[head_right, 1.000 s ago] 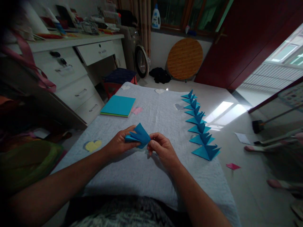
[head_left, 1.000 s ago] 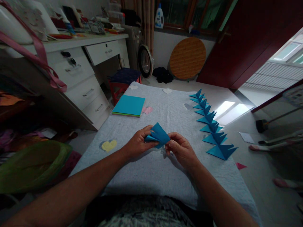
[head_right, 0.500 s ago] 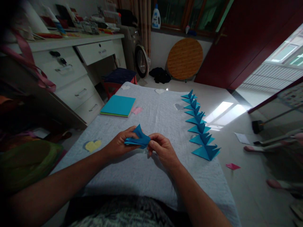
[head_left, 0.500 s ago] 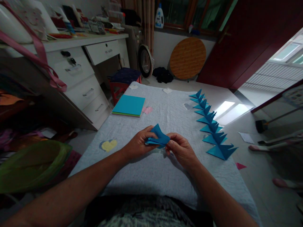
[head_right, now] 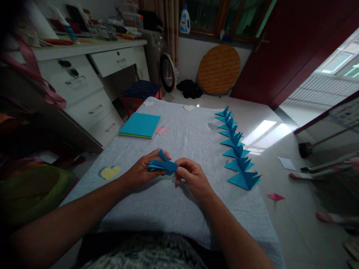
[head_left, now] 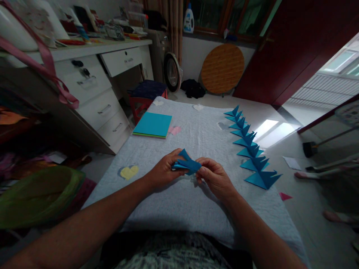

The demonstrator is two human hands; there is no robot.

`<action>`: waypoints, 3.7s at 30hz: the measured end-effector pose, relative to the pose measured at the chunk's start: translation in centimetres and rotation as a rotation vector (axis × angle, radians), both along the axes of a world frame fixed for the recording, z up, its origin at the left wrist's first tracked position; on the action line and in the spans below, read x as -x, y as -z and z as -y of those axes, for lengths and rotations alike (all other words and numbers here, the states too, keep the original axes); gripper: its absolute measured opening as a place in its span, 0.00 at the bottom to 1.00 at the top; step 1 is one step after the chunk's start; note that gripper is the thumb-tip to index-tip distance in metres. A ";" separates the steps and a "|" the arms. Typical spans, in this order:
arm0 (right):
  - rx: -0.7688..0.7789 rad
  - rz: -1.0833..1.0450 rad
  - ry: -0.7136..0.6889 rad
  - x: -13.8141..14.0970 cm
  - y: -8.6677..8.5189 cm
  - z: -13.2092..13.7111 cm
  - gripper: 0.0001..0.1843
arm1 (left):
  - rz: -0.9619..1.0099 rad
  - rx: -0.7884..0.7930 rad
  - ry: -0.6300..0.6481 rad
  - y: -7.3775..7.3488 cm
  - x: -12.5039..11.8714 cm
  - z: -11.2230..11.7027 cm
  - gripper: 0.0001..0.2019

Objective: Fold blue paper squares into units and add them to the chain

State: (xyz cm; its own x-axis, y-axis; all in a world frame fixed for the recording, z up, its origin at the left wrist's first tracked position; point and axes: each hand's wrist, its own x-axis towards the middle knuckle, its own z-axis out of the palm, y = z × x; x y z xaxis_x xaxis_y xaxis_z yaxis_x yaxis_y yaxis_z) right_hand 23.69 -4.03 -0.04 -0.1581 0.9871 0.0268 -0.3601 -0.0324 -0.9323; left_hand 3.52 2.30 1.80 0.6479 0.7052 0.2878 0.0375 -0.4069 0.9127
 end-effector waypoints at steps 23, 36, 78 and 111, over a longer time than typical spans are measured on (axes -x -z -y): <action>0.041 -0.054 0.015 0.2 -0.1 0.0 0.13 | 0.010 -0.061 0.050 0.5 0.1 0.0 0.11; 0.087 -0.015 -0.020 0.3 0.0 -0.2 0.17 | -0.009 -0.152 0.078 0.3 -0.2 0.3 0.07; 0.207 0.032 -0.112 0.2 0.1 -0.2 0.22 | -0.017 -0.146 0.122 0.1 0.0 0.6 0.06; -0.599 0.789 0.452 0.8 -0.7 0.9 0.06 | 0.158 0.396 -0.069 1.3 -1.2 0.9 0.13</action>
